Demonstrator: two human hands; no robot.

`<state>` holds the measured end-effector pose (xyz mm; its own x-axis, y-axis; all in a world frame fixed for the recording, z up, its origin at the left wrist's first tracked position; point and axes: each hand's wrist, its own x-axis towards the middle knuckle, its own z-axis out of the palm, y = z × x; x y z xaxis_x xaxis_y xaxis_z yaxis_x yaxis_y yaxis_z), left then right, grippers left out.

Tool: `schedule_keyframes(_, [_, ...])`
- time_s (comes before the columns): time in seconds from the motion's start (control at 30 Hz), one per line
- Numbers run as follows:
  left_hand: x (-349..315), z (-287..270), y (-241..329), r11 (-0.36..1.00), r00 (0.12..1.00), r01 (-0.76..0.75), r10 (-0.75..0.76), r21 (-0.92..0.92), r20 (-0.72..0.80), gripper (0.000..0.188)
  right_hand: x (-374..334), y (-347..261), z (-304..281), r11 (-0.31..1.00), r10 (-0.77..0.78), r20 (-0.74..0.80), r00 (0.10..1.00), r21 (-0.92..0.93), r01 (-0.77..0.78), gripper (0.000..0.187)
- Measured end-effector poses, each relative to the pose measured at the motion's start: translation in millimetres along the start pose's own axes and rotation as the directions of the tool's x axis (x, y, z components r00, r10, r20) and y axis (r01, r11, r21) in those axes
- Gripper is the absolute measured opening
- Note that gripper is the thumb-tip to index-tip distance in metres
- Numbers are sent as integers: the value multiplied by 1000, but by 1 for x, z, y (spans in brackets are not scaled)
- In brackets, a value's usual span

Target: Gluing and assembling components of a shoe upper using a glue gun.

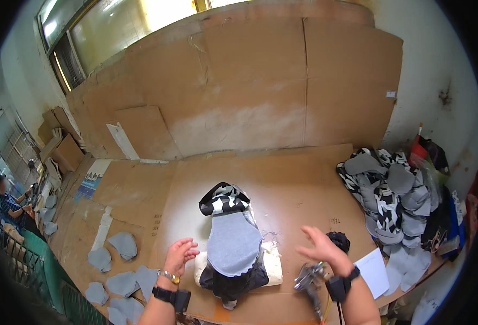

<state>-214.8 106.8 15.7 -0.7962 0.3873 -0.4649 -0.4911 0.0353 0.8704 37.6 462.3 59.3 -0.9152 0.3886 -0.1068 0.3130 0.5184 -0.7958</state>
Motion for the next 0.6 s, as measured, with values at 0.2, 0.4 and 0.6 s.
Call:
schedule_keyframes(0.2, [-63,7,-2,995,998,13,-18,-96,-54,24,212,-15,73,980,88,89,992,172,-102,79])
schedule_keyframes(0.4, [-94,23,14,967,999,13,-21,-254,-28,22,291,-61,129,995,83,149,985,-71,-73,62])
schedule_keyframes(0.6, [-82,48,32,941,980,23,45,-338,192,35,206,-146,93,811,-504,-166,848,246,531,60])
